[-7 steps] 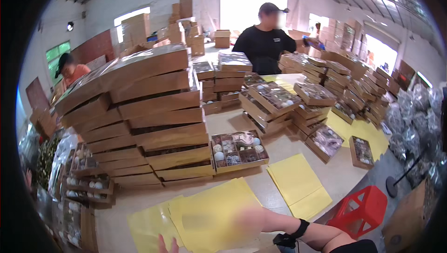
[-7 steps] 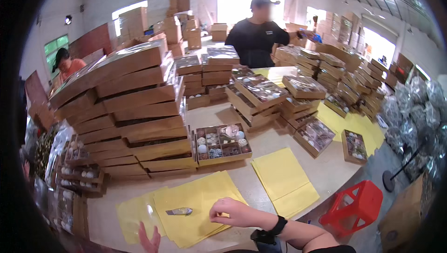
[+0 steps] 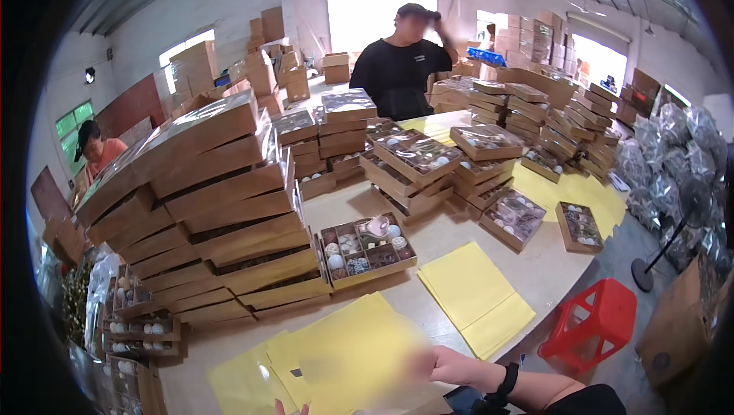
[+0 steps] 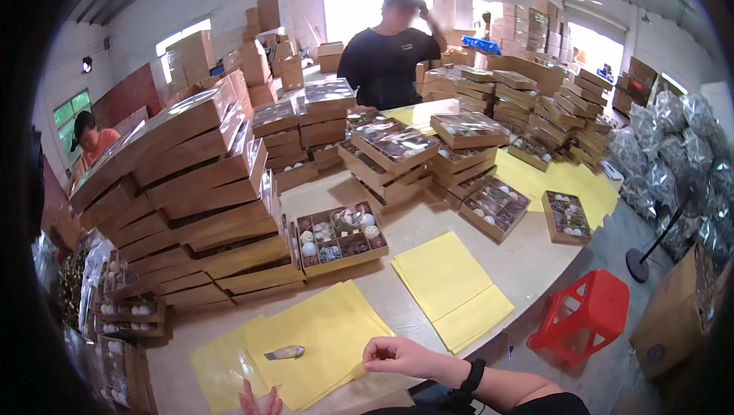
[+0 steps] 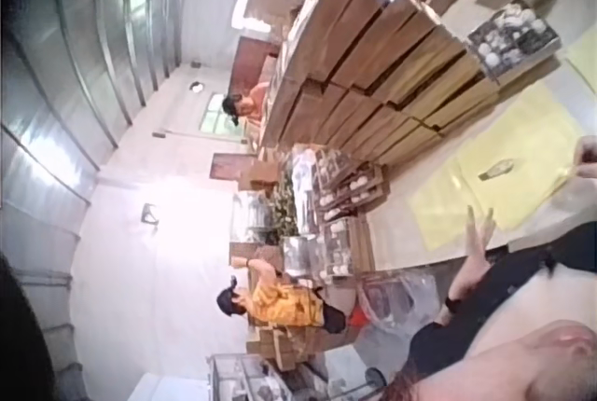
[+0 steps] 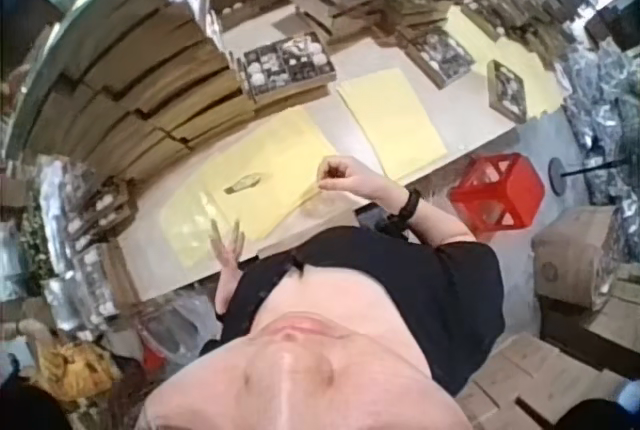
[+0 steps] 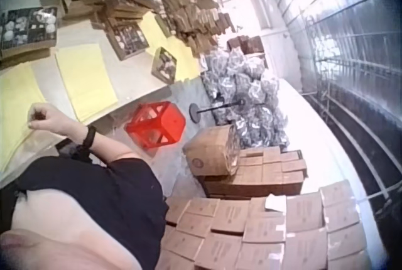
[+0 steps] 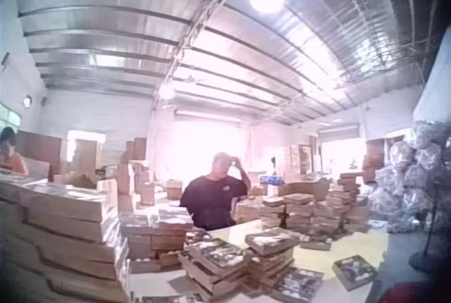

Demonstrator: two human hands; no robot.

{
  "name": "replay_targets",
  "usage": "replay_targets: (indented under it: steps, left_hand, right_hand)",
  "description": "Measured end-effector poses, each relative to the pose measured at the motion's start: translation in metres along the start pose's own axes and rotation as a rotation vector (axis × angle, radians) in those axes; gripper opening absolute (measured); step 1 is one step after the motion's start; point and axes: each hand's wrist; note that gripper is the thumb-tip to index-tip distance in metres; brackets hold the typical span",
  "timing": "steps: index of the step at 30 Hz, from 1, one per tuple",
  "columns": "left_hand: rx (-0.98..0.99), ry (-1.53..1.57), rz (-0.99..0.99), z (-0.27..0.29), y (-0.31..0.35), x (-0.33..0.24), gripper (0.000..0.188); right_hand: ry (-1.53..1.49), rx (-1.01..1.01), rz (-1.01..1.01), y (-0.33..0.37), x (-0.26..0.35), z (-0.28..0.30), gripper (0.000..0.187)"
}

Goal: Sealing small gift boxes with plastic film using a utility knife.

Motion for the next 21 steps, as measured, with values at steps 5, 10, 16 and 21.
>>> replay_targets:
  steps: [5,10,16,21]
  left_hand:
    - [-0.528,1.065,0.855,-0.012,-0.021,-0.005,0.079]
    - [-0.251,0.800,0.768,-0.023,-0.029,-0.012,0.085]
    - [-0.084,0.639,0.422,-0.041,-0.013,0.021,0.112]
    - [0.117,-0.358,-0.470,-0.046,-0.061,-0.062,0.104]
  right_hand:
    - [-0.076,-0.007,-0.045,0.025,-0.011,-0.016,0.012]
    - [-0.080,-0.104,-0.063,0.029,-0.022,-0.033,0.013]
    - [0.065,-0.214,0.022,0.020,-0.030,-0.035,0.015]
    - [0.327,-0.293,0.261,0.008,-0.045,-0.034,0.016]
Point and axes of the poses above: each hand's wrist, its own y-axis away from the middle knuckle, its own z-axis out of the back of the hand, x = y × z, and after that the axes turned 9 degrees about -x, right-handed
